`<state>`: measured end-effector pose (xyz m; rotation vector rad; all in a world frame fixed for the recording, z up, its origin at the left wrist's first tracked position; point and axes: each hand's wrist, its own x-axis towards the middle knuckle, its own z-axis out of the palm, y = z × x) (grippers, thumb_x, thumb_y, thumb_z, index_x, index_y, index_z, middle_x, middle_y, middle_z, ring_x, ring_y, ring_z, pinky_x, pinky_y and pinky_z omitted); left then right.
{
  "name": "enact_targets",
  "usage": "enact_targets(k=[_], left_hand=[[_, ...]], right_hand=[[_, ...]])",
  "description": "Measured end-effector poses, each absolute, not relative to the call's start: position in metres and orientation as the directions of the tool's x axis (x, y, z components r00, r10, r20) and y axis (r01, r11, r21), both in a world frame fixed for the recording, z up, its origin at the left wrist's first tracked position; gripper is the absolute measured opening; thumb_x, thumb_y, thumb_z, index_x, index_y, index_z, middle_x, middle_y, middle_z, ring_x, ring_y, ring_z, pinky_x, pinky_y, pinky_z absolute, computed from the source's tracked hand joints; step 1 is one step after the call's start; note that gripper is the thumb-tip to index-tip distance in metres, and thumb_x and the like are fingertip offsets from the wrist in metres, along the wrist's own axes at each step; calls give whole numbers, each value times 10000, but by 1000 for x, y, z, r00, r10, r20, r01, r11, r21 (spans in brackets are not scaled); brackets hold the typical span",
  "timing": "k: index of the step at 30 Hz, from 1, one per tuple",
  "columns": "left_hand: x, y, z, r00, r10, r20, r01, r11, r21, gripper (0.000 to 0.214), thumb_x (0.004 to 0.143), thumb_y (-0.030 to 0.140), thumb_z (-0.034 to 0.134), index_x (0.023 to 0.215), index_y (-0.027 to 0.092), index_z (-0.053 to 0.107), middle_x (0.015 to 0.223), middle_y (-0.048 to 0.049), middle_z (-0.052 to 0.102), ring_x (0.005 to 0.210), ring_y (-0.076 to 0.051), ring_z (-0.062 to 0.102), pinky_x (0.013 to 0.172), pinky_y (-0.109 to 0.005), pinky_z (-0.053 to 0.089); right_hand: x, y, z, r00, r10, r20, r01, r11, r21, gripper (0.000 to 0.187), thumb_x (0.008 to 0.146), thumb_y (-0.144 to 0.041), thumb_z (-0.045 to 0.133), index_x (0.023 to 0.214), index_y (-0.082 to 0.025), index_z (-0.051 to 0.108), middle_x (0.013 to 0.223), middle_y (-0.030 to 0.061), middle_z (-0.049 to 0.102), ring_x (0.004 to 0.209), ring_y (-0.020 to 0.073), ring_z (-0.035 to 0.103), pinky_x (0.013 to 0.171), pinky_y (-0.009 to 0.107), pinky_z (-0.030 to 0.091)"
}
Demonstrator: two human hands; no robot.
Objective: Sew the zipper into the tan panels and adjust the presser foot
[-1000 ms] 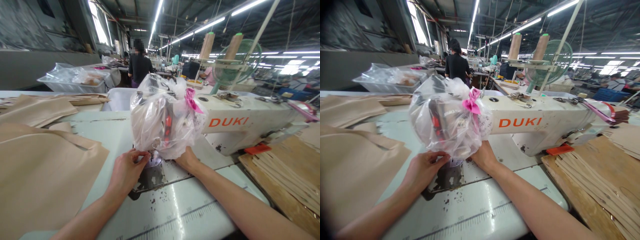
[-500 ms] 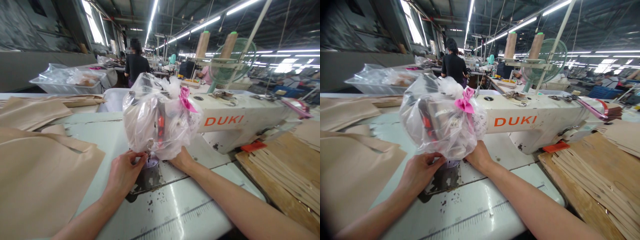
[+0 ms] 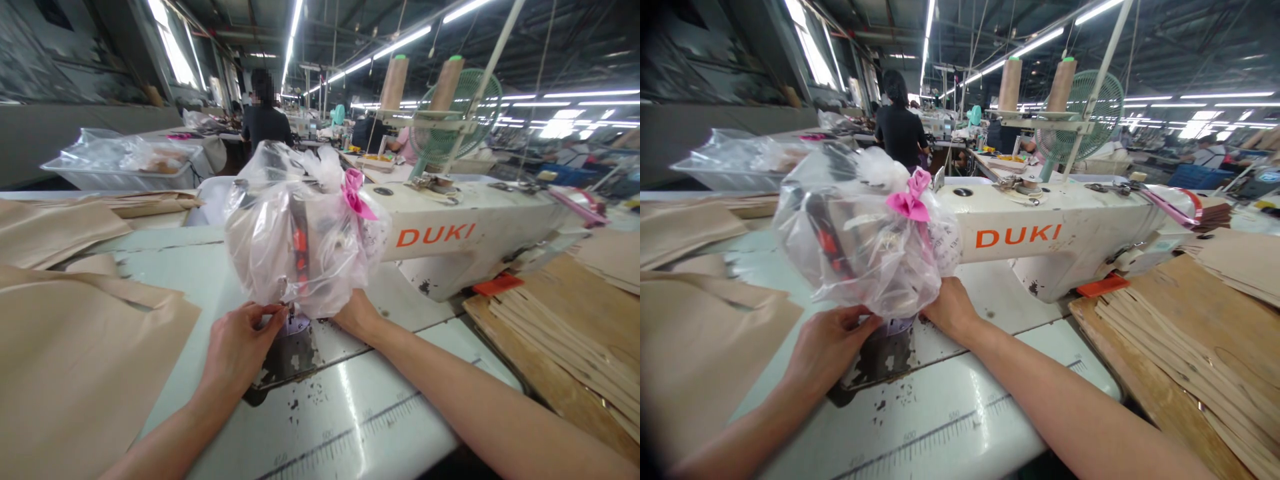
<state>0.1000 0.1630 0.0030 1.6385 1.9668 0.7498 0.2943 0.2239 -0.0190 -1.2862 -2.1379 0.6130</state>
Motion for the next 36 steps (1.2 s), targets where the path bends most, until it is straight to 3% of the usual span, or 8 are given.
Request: enact_targets(k=[15,36], left_hand=[[100,166,1,-171,985,-38,721,151,676,436,736,518,503,933,244,779,843,-35,779,857,-280,708,681,-326,424],[96,168,-10,-158,985,-62,640,150,754,461,745,535,552,972,197,770,800,-35,773,800,-267,693,658,-309,433]], right_hand=[[294,228,-28,-372,899,233,661,432,-613,169,893,-284,607,892,-157,719,1011,104,728,1092,263,634,930,316,465],[293,218,-9,-388,881,271,647,470,-601,228,871,-273,612,1064,-204,711,1200,96,688,1142,264,616,948,340,485]])
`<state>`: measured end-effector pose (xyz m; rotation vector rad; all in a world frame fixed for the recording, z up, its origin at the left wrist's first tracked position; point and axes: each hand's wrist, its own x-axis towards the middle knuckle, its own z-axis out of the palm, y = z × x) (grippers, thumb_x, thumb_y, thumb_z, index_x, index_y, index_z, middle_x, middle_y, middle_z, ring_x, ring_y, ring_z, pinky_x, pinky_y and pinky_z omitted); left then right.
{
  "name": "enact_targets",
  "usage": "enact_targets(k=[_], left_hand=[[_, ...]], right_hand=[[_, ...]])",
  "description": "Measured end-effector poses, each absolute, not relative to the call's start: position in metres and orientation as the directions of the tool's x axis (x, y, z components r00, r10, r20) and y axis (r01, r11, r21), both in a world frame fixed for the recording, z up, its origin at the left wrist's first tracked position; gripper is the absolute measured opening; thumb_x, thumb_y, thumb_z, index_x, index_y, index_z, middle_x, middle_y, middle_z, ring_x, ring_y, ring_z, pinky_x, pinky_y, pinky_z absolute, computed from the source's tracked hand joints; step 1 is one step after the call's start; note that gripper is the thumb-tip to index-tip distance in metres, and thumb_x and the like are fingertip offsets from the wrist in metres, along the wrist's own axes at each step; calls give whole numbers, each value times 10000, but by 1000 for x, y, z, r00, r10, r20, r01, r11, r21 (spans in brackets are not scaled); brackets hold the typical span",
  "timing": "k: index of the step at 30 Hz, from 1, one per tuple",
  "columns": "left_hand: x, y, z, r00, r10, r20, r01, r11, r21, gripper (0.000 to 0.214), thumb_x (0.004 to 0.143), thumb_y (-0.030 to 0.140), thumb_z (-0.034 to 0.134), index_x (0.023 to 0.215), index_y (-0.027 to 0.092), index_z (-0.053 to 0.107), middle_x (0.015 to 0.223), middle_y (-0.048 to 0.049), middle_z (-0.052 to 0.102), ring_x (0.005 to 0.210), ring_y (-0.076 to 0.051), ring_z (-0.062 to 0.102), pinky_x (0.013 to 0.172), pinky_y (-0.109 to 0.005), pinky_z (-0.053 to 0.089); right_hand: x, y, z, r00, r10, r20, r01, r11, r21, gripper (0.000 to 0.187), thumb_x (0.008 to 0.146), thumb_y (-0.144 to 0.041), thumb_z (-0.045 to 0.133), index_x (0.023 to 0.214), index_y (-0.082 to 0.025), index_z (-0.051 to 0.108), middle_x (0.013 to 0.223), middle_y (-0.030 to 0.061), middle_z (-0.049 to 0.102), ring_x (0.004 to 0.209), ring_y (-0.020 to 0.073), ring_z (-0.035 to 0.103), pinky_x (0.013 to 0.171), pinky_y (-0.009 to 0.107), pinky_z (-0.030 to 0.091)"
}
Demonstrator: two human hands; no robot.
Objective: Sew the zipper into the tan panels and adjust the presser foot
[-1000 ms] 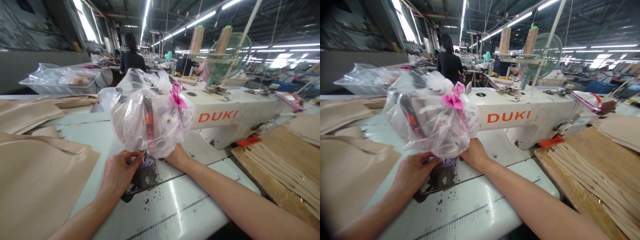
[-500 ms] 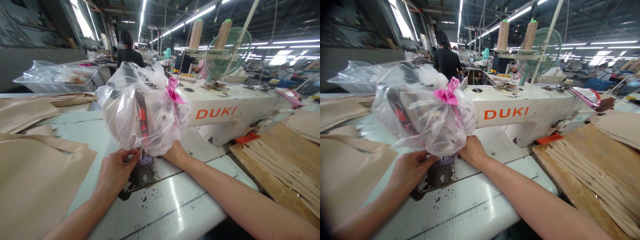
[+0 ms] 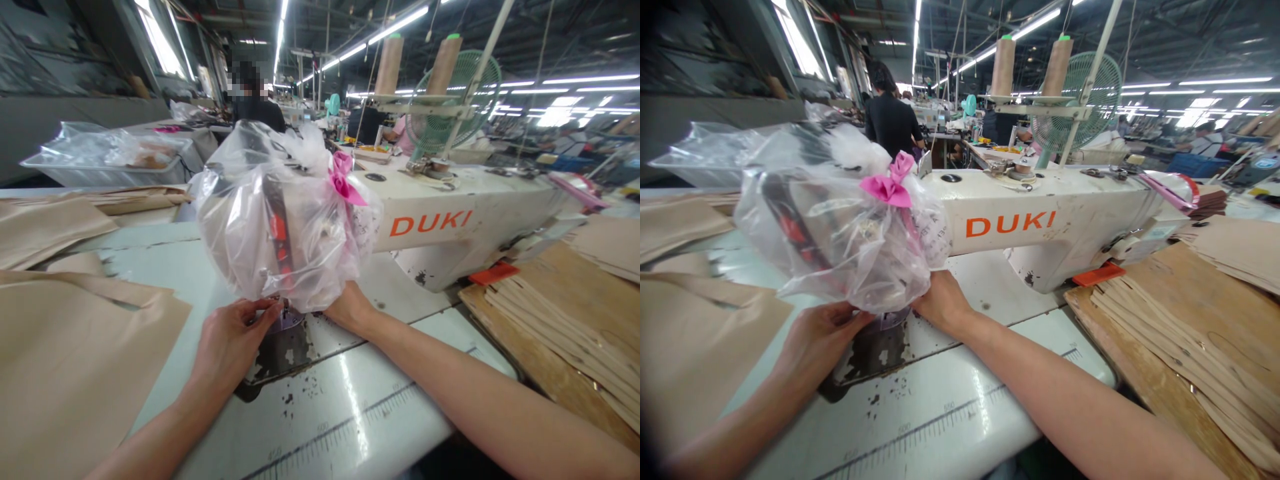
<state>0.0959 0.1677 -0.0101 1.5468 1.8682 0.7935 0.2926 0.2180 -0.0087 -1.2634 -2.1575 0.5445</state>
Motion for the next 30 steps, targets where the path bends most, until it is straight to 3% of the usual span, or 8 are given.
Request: enact_targets(k=[16,21,25,30], left_hand=[[100,166,1,-176,983,-56,711,166,683,434,731,552,533,878,227,780,771,-46,770,838,-297,695,637,-318,408],[100,165,2,-154,987,-52,715,147,683,431,752,522,513,913,227,783,781,-39,772,825,-284,701,628,-311,418],[101,165,2,-133,990,-40,724,124,678,403,778,503,512,912,237,784,799,-26,770,806,-261,703,631,-300,429],[103,160,2,-137,989,59,773,69,631,331,785,548,622,881,274,782,662,-1,706,693,-237,655,628,-306,404]], right_hand=[[290,219,-15,-396,872,289,606,485,-631,141,823,-250,711,944,-178,705,1045,83,730,1070,267,648,921,362,501],[285,216,-21,-400,871,285,513,470,-718,277,779,-289,772,1024,-194,687,1089,65,722,1075,255,648,938,364,503],[278,216,-31,-352,899,258,489,412,-769,226,781,-268,760,989,-209,693,1085,61,723,1110,268,634,960,383,501],[278,215,-24,-318,911,263,474,393,-788,207,752,-281,764,922,-182,702,1040,90,730,1086,282,647,961,396,500]])
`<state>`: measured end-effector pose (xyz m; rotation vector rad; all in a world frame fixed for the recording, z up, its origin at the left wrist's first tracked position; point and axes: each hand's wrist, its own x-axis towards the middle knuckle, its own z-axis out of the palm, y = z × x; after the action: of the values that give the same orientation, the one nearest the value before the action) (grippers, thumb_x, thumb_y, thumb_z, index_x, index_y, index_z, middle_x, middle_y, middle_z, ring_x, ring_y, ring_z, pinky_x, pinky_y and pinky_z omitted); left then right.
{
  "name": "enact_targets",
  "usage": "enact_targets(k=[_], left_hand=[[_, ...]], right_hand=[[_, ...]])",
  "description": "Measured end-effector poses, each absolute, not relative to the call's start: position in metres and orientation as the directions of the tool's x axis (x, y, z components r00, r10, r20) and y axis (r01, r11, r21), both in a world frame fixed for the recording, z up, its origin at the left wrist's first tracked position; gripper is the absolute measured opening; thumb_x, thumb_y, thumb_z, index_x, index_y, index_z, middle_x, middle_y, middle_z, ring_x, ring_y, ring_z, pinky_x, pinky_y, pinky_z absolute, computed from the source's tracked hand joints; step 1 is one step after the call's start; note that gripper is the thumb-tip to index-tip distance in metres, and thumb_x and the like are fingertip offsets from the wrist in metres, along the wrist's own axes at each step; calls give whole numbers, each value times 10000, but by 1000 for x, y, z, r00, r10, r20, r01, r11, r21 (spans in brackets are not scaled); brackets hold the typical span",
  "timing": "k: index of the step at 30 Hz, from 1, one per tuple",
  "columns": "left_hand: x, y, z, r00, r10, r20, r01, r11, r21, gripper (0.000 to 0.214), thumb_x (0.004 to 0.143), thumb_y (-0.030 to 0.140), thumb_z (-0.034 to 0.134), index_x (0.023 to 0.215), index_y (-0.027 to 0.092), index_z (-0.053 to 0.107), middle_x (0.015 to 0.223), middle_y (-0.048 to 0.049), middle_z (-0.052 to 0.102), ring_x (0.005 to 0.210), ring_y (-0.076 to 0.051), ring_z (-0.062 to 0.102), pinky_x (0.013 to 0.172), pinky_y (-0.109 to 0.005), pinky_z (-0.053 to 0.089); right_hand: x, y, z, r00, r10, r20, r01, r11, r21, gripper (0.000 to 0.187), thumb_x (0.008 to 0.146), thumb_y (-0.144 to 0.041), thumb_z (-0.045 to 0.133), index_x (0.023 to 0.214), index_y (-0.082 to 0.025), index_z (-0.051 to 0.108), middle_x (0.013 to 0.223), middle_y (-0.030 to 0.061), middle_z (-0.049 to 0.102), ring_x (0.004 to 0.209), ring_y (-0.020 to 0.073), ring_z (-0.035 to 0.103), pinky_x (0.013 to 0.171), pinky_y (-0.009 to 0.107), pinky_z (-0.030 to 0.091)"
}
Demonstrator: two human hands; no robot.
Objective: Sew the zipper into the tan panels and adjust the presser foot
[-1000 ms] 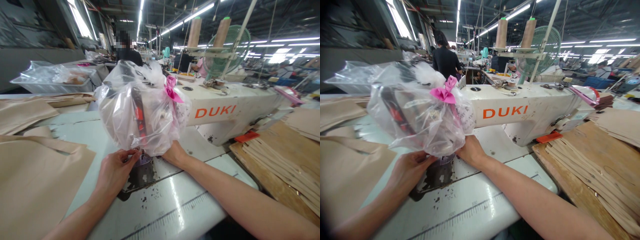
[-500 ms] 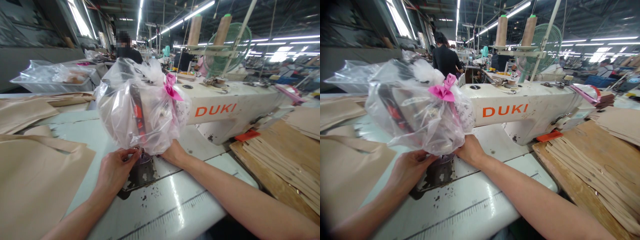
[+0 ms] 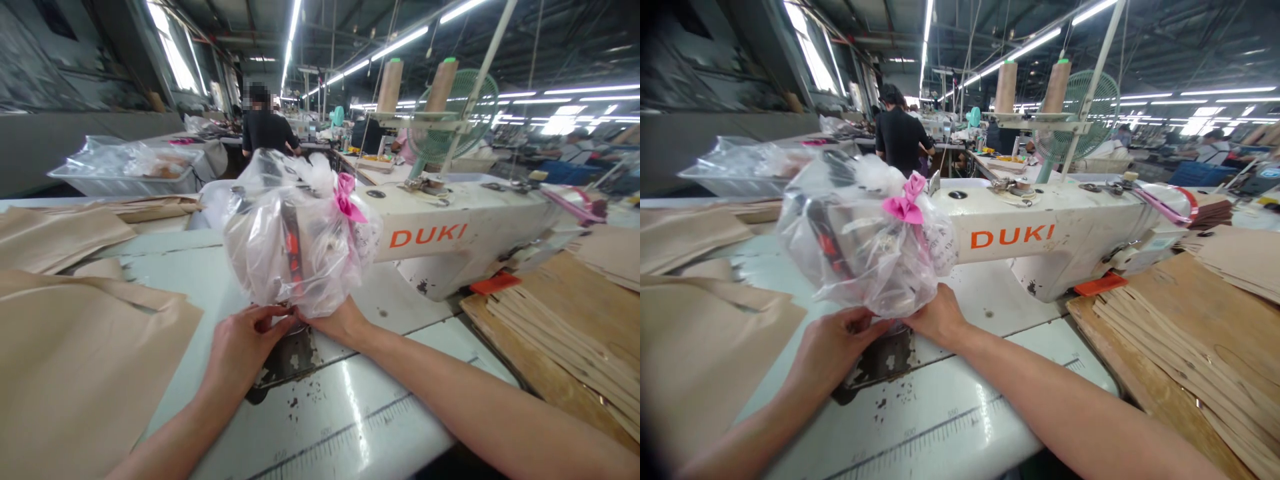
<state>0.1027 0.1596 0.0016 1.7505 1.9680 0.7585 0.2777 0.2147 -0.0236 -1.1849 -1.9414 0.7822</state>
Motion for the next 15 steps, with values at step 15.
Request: enact_targets(k=[15], left_hand=[[99,134,5,496,507,705,747,-663,-49,259,952,266,596,699,225,634,602,34,619,519,-108,585,536,-244,456]], right_hand=[[297,214,-2,-189,963,194,740,269,-617,176,781,-138,543,897,-115,672,947,206,719,976,340,676,880,456,493]])
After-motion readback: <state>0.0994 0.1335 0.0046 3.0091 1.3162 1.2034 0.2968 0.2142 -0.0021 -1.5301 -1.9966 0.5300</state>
